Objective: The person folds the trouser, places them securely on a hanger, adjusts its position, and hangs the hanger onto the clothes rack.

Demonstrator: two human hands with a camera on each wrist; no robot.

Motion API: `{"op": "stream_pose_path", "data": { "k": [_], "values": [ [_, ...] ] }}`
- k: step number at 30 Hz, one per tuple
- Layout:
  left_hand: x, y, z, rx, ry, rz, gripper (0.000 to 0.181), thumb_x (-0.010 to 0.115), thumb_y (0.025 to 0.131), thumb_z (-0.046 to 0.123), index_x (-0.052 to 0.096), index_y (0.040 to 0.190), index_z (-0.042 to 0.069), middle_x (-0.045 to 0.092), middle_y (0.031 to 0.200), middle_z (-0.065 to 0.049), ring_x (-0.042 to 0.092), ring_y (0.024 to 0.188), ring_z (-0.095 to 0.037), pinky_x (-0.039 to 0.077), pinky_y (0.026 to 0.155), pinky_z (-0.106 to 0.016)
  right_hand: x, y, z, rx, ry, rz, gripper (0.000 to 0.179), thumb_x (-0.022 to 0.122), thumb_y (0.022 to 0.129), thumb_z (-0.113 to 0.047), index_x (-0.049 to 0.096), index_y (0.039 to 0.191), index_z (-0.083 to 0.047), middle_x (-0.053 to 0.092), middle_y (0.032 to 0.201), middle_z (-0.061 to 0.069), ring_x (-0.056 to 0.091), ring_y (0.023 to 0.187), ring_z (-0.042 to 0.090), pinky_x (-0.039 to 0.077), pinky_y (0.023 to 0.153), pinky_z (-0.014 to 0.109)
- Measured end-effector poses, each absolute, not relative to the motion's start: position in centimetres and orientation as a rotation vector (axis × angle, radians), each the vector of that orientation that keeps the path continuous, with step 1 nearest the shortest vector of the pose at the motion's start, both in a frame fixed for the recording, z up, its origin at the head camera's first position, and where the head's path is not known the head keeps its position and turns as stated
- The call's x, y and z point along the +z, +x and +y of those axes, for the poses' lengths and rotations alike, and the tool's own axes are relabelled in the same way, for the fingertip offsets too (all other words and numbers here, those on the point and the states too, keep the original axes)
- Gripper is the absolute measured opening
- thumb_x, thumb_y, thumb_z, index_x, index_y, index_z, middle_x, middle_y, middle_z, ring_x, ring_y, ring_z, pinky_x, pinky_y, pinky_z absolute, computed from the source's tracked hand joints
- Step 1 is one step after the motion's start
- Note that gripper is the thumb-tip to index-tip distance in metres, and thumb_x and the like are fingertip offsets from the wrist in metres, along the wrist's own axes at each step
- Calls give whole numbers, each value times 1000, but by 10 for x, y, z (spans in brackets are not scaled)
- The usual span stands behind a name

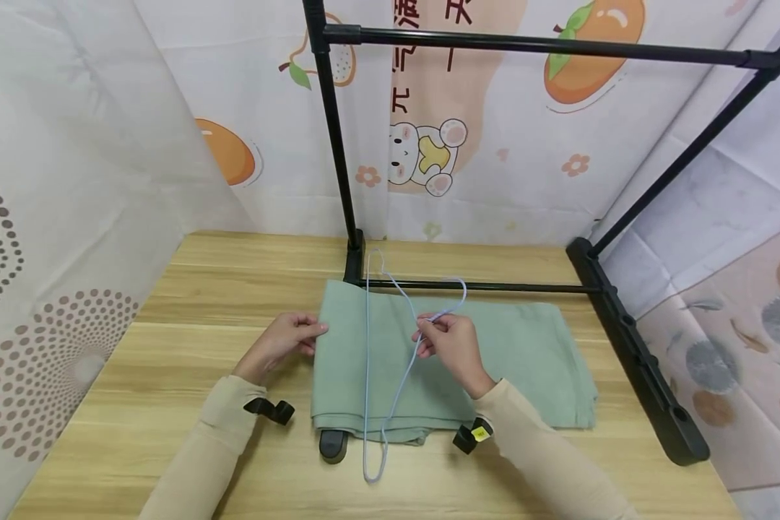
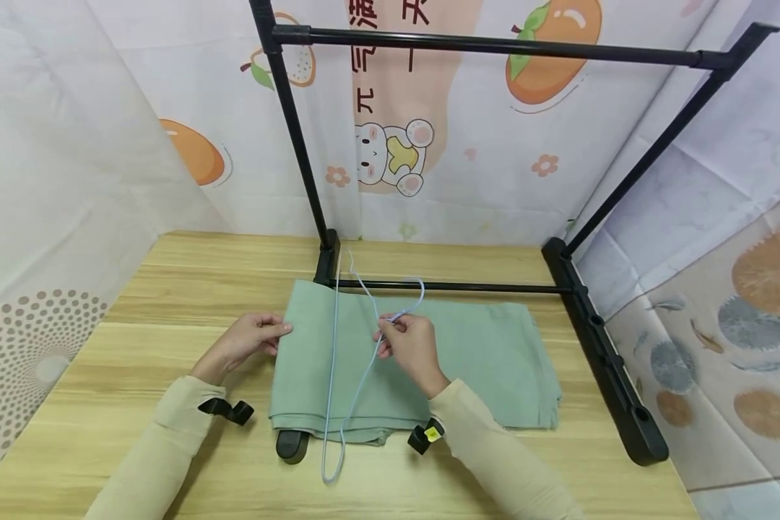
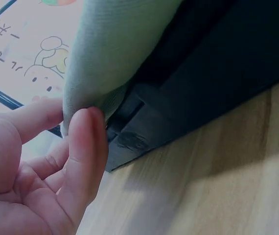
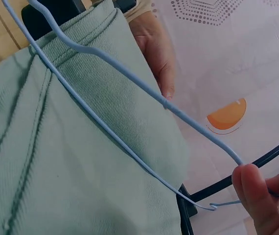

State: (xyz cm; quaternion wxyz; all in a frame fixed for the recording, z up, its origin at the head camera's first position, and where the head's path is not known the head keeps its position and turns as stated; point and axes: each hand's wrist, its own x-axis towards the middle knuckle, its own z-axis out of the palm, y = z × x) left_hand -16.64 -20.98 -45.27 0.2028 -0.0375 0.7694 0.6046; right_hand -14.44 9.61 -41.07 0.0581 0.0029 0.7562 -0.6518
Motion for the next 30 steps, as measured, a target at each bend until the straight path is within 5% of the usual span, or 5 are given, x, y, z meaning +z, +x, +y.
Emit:
{"op": "stream_pose_path", "data": {
  "k": [18, 30],
  "values": [
    [-431, -164, -182, 1696, 6, 2235, 21, 65, 94, 16, 59, 95, -5, 62, 79, 2, 61, 71, -9, 56, 68, -28, -408, -139, 89, -1975, 1, 2306, 21, 62, 94, -3, 67, 104, 14, 71, 75, 23, 61, 48, 10, 55, 49, 25],
    [-415, -146, -149, 1557, 326, 2085, 31, 55, 100, 20, 60, 116, -6, 71, 89, -14, 67, 66, -13, 58, 62, -30, -400, -144, 89, -1932, -94, 2290, 21, 63, 92, -3, 66, 104, 14, 71, 76, 23, 61, 48, 9, 55, 50, 26]
  ]
}}
